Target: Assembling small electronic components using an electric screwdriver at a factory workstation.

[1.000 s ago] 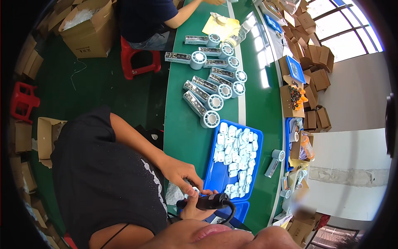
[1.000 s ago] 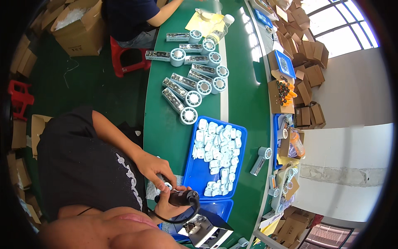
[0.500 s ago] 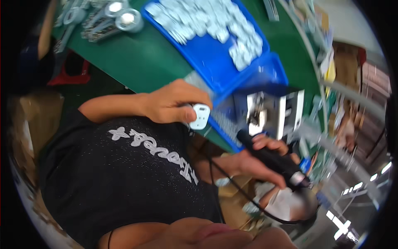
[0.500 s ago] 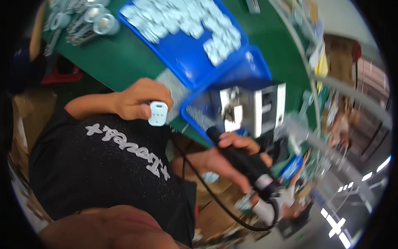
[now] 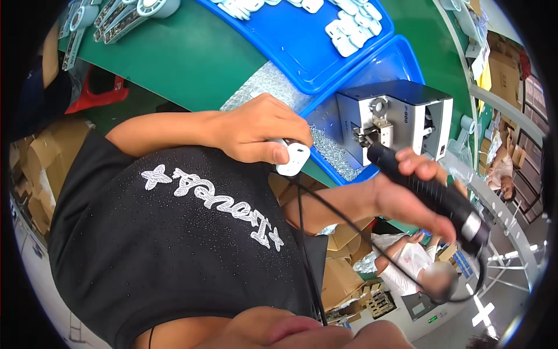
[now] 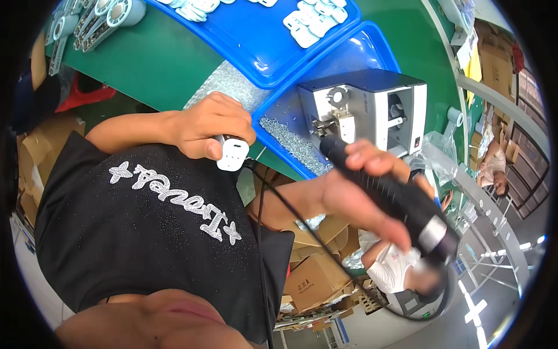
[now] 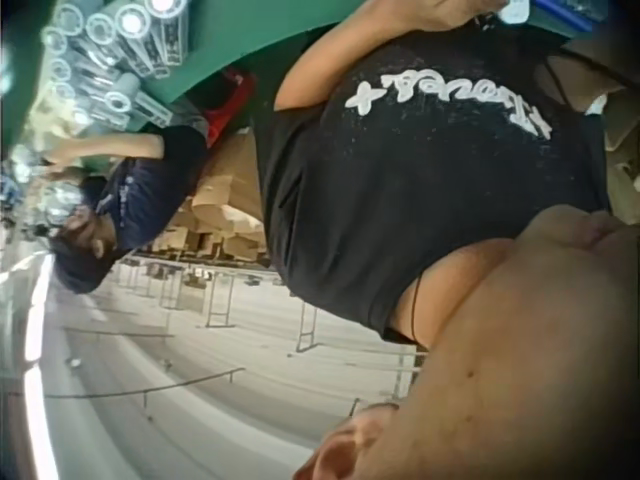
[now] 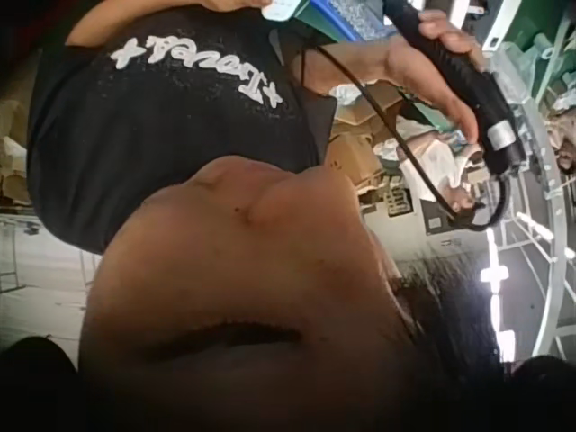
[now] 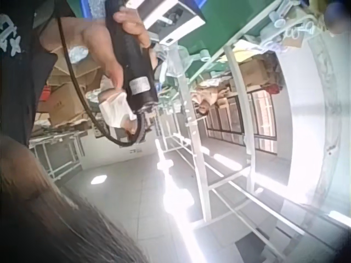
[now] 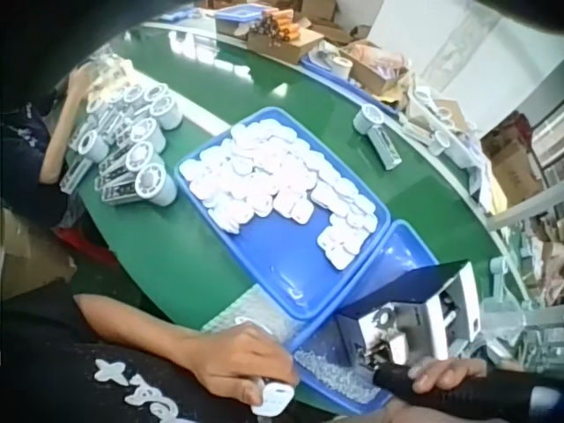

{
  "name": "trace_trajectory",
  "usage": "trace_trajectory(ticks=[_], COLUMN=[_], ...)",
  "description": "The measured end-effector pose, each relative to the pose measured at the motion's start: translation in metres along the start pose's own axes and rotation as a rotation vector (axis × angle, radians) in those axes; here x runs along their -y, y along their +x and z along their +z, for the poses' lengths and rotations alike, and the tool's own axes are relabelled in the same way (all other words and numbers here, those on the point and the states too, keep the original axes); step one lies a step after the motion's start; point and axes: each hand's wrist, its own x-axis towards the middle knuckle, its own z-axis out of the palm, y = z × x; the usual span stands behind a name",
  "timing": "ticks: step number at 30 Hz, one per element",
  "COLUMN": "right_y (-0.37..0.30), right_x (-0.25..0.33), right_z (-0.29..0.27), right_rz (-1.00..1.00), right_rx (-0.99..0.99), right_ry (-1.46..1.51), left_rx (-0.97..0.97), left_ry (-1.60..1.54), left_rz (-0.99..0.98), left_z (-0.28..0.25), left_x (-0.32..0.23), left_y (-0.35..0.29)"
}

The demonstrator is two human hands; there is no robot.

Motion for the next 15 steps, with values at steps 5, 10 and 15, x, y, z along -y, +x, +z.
trace_trajectory(ticks=[5,10,15], right_y=[-0.033,-0.034,-0.038], right_x=[0.070,0.108,0.108], right_z=[0.006,0.000,0.013], right_rz=[-0.168,0.049,0.198], right_rx=[0.329,0.642,0.664], right_ry=[0.152,0.207,0.257], left_rx=[-0.032,-0.102,-0.106], left_ry=[-0.011,-0.001,-0.024], left_rz=[0.049,0.059,0.077], left_z=[0.007,0.005,0.006], left_x=[0.004,0.004,0.006], left_y=[0.007,0.002,0.001])
